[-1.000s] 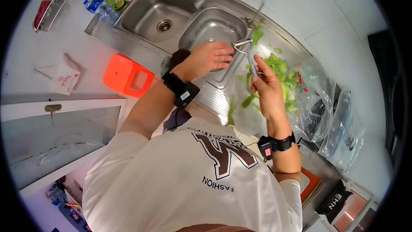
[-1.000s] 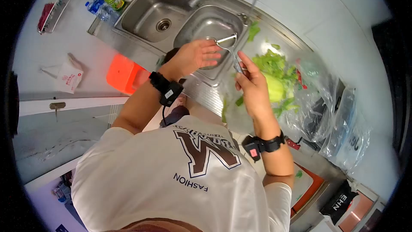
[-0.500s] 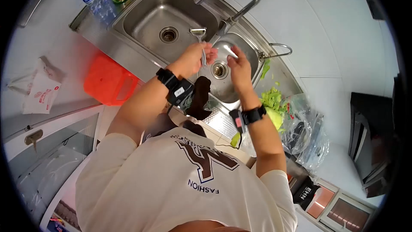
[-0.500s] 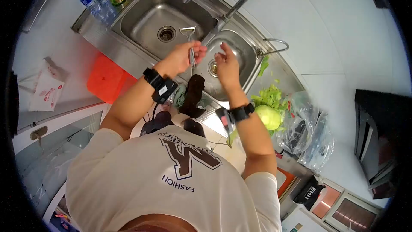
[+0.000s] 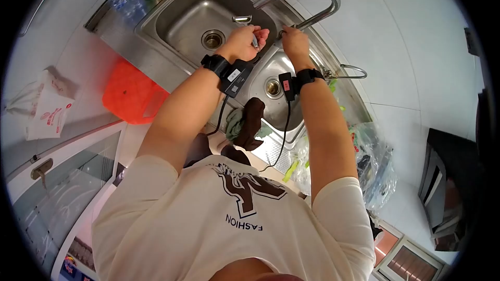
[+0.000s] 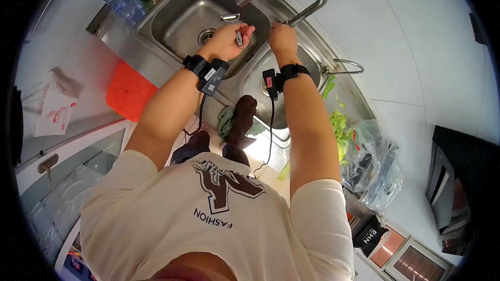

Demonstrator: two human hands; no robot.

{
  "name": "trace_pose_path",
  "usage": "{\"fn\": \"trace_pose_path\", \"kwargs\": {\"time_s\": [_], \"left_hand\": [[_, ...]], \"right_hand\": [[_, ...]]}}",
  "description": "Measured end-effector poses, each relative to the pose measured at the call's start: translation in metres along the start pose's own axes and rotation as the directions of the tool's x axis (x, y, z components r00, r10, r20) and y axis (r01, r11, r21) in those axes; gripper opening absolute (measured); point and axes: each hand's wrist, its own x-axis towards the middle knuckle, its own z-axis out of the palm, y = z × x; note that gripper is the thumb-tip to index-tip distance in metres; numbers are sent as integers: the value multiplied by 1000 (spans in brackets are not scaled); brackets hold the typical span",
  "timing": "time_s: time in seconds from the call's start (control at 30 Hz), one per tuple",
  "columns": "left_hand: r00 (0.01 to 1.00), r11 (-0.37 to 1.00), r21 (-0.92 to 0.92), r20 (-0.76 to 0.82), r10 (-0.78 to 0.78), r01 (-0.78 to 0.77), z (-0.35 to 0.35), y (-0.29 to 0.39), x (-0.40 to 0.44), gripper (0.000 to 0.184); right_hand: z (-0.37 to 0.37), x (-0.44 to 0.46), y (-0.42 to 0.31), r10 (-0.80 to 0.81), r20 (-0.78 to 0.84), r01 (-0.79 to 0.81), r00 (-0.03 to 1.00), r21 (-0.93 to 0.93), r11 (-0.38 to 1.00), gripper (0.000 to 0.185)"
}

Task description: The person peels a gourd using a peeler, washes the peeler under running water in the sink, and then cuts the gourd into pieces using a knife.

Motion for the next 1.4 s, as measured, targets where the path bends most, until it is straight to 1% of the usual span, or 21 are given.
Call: {"fn": "trace_pose_path", "kwargs": {"time_s": [0.17,0.23,0.3,0.37,0.4,0.47,0.5,0.57,0.6,0.7,0.83,0.87,0.9,0.93,1.0,1.13,1.2,1.23,1.3,1.33,1.4], "left_hand": [[999,1000,12,-30,17,-17,4,-1,1,15],[999,1000,4,-40,10,-9,3,0,4,15],[1000,999,42,-25,17,-16,-3,0,8,16],[1000,999,47,-12,10,-9,-14,1,14,16],[1000,999,51,1,2,-2,-18,2,17,16],[999,998,62,-36,24,-22,-21,2,11,16],[997,996,75,-67,45,-40,-23,2,8,16],[994,997,57,-91,59,-54,-35,3,9,16],[991,997,42,-112,68,-64,-43,3,9,16],[989,998,-47,-141,44,-51,-63,-1,11,16],[970,1000,8,-242,7,-5,-81,-9,10,15],[967,988,152,-253,29,10,-84,-11,9,15],[964,956,293,-259,53,26,-87,-13,9,16],[965,957,290,-258,54,24,-89,-14,8,16],[978,949,307,-208,-2,67,-92,-18,9,22],[996,924,376,-68,-54,76,-103,-16,18,31],[993,959,280,-120,2,32,-99,-12,26,32],[993,959,282,-118,2,32,-94,-6,27,32],[986,994,-69,-138,-92,83,-89,12,30,33],[991,998,-56,-137,-12,4,-91,20,34,35],[986,996,-94,-169,-7,-9,-85,31,38,37]], "right_hand": [[31,-12,12,-101,6,101,995,-94,990,27],[23,-23,-3,4,-45,-4,999,14,1000,28],[14,-28,-13,31,1,-31,1000,24,999,27],[14,-31,-19,-165,-409,261,898,191,946,27],[12,-34,-26,-165,-408,262,898,193,946,27],[7,-43,-43,-118,-338,243,934,356,902,26],[10,-48,-48,-120,-336,244,934,359,901,26],[18,-58,-58,-34,-160,112,986,512,852,26],[15,-63,-65,27,-5,-21,1000,525,851,27],[41,-69,-61,-12,103,-49,995,570,820,32],[66,-71,-62,-47,225,-128,973,702,700,30],[66,-71,-65,71,459,-428,886,747,508,30],[62,-71,-72,124,678,-683,725,681,264,31],[58,-72,-77,124,677,-681,725,681,268,31],[52,-70,-84,90,780,-779,619,595,195,28],[54,-66,-100,70,754,-752,653,635,180,24],[57,-63,-102,-3,751,-750,660,659,57,20],[57,-62,-105,-2,750,-748,662,661,57,20],[57,-61,-111,-3,729,-729,685,685,-25,17],[58,-60,-111,0,727,-727,687,686,-26,17],[59,-55,-111,12,735,-733,678,677,-60,12]]}}
